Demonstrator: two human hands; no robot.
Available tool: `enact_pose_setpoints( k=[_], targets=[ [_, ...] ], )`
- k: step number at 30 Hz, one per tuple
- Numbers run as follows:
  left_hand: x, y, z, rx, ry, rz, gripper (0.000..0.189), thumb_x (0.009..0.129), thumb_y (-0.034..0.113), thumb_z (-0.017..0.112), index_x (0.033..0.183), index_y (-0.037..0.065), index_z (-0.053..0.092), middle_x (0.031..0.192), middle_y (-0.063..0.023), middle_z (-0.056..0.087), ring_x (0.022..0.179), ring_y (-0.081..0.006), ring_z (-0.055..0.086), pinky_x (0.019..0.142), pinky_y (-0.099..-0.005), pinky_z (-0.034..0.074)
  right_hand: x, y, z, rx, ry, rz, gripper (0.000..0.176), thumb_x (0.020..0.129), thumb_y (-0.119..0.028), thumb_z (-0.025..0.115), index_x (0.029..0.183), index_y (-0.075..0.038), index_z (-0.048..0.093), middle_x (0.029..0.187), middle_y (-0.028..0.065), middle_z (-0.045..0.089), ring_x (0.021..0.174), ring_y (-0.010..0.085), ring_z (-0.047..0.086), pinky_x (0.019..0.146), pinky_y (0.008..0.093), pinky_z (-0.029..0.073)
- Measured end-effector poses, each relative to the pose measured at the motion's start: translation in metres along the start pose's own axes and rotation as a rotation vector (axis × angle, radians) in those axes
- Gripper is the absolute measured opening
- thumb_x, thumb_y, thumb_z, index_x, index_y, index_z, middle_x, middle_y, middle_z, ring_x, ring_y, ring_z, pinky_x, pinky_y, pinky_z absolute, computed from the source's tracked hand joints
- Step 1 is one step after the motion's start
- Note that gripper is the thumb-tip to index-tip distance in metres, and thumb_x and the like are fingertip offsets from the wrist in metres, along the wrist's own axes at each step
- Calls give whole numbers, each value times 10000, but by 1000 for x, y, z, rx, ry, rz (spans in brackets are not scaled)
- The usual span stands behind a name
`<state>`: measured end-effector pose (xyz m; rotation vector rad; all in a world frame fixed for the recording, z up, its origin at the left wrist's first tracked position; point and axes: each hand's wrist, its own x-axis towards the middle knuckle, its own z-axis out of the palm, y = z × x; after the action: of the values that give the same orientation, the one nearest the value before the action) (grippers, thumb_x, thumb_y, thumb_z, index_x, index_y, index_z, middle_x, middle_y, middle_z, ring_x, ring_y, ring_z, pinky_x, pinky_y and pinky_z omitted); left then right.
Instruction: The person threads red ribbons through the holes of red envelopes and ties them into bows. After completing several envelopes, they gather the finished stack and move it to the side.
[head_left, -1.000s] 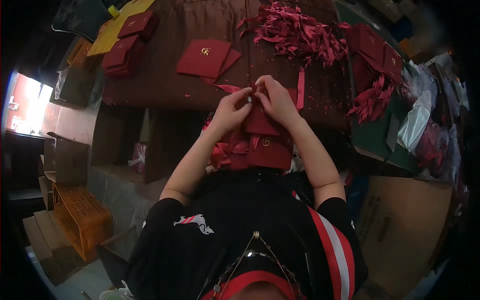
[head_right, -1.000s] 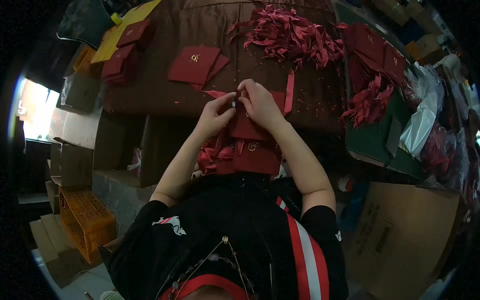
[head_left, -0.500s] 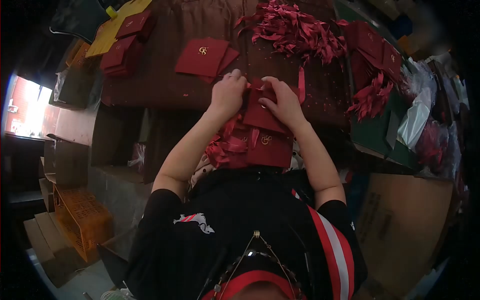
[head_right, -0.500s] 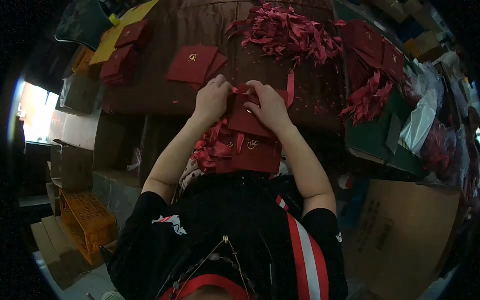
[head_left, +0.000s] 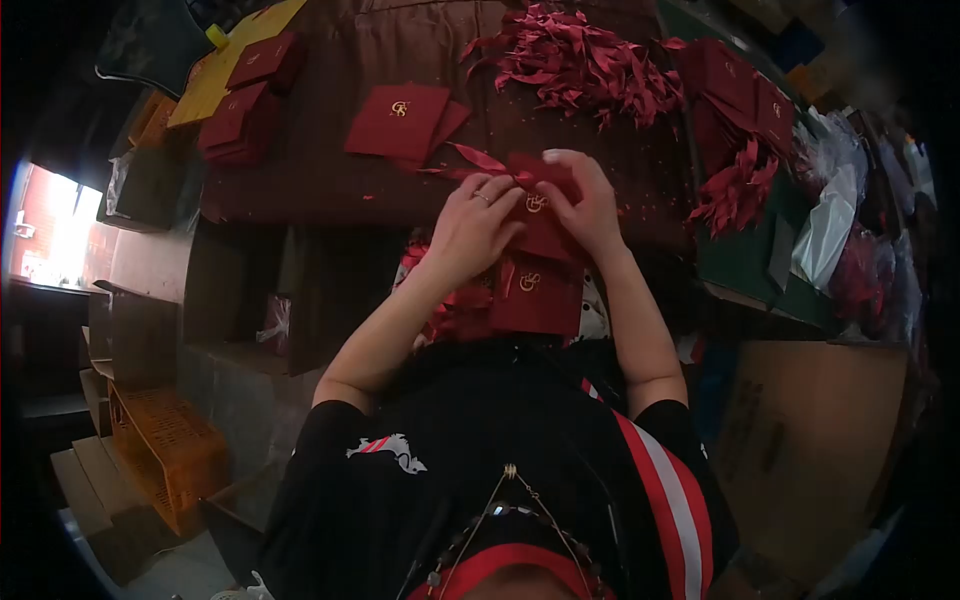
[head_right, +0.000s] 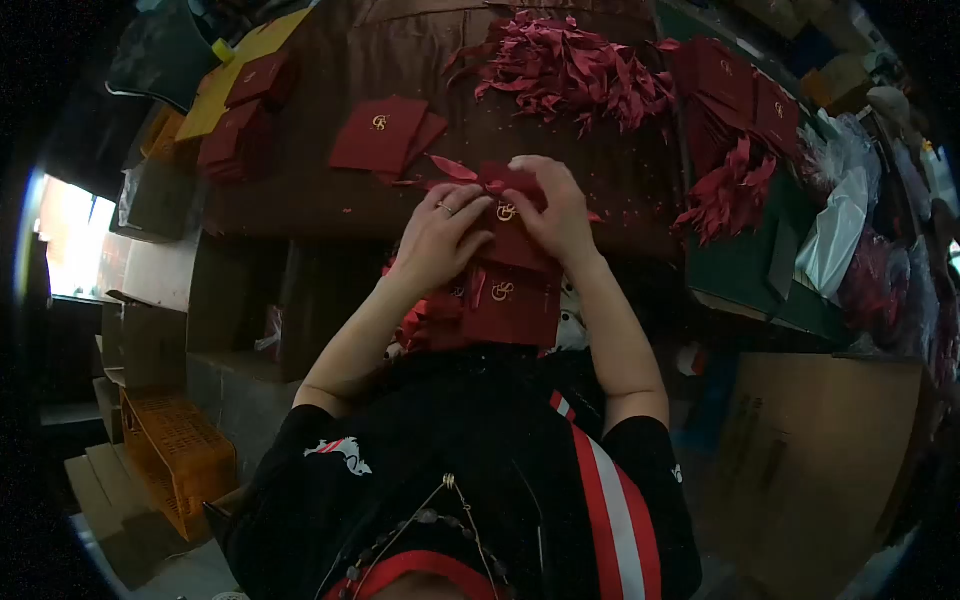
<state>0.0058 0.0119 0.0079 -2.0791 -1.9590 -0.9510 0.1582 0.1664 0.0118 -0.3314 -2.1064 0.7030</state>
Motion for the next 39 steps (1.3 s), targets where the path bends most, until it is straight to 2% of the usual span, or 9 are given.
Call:
enact_pose_setpoints(
  k=[4, 7, 10, 18, 21, 24, 31, 34, 39],
  targets=[
    [0, -2, 8, 36, -120, -87, 429, 887, 321, 721, 1226, 62, 674, 1304, -108, 632, 1151, -343, 568, 1015, -439, 479, -3, 9, -58, -59, 165, 332, 254, 849, -86, 758, 1089, -66, 677, 1027, 88, 682, 907, 297, 642, 796, 393, 523],
    [0, 0, 8, 59, -149, -94, 438, 883, 341, 728, 1219, 65, 681, 1281, -104, 642, 1151, -341, 571, 1003, -438, 486, -22, 24, -105, -416, -19, 470, 305, 870, -248, 751, 1115, -77, 688, 951, 75, 656, 915, 292, 631, 824, 402, 522],
    [-1, 3, 8, 57, -134, -117, 435, 883, 336, 729, 1220, 64, 680, 1279, -104, 643, 1153, -341, 571, 1001, -437, 487, -46, 15, -118, -548, -193, 482, 356, 823, -170, 797, 1148, -66, 696, 900, 68, 649, 825, 210, 649, 752, 312, 515],
    [-8, 1, 10, 59, -102, -131, 427, 895, 348, 725, 1230, 89, 674, 1287, -83, 638, 1181, -334, 566, 991, -441, 499, -56, 27, -96, -464, -171, 448, 238, 851, -236, 775, 1034, -90, 735, 985, 75, 640, 961, 271, 641, 809, 381, 522],
    [-8, 2, 11, 64, -97, -152, 424, 888, 342, 731, 1224, 89, 681, 1287, -78, 637, 1177, -330, 569, 983, -439, 504, -52, 32, -90, -230, 13, 340, 186, 877, -178, 765, 1023, -70, 725, 981, 51, 676, 918, 208, 656, 789, 336, 518],
    [-6, 2, 17, 66, -66, -176, 421, 880, 334, 737, 1219, 88, 688, 1287, -71, 638, 1161, -323, 573, 973, -435, 508, -40, 26, -71, 503, 243, 479, 119, 943, -109, 727, 1045, -52, 710, 1038, 19, 695, 871, 73, 596, 759, 242, 486],
    [0, 0, 19, 70, -67, -195, 430, 873, 325, 738, 1231, 92, 687, 1298, -68, 633, 1125, -311, 576, 957, -434, 512, -3, 12, -26, 1243, 460, 535, 204, 992, -162, 679, 1162, -49, 661, 1079, 48, 701, 768, 61, 554, 673, 230, 447],
    [-1, 2, 22, 76, -56, -211, 435, 873, 326, 738, 1240, 100, 679, 1331, -58, 610, 1126, -315, 574, 955, -429, 512, -1, 2, -10, 1163, 373, 485, 197, 1011, -158, 649, 1179, -55, 646, 1037, 38, 694, 746, 56, 552, 642, 225, 442],
    [-5, 9, 26, 145, 183, -424, 593, 839, 418, 781, 1222, -12, 638, 1252, -243, 562, 1128, -383, 561, 953, -451, 487, -19, -16, 18, 646, 14, 556, 176, 1013, -140, 628, 1135, -24, 680, 897, -14, 668, 753, 43, 572, 655, 215, 460]
  ],
)
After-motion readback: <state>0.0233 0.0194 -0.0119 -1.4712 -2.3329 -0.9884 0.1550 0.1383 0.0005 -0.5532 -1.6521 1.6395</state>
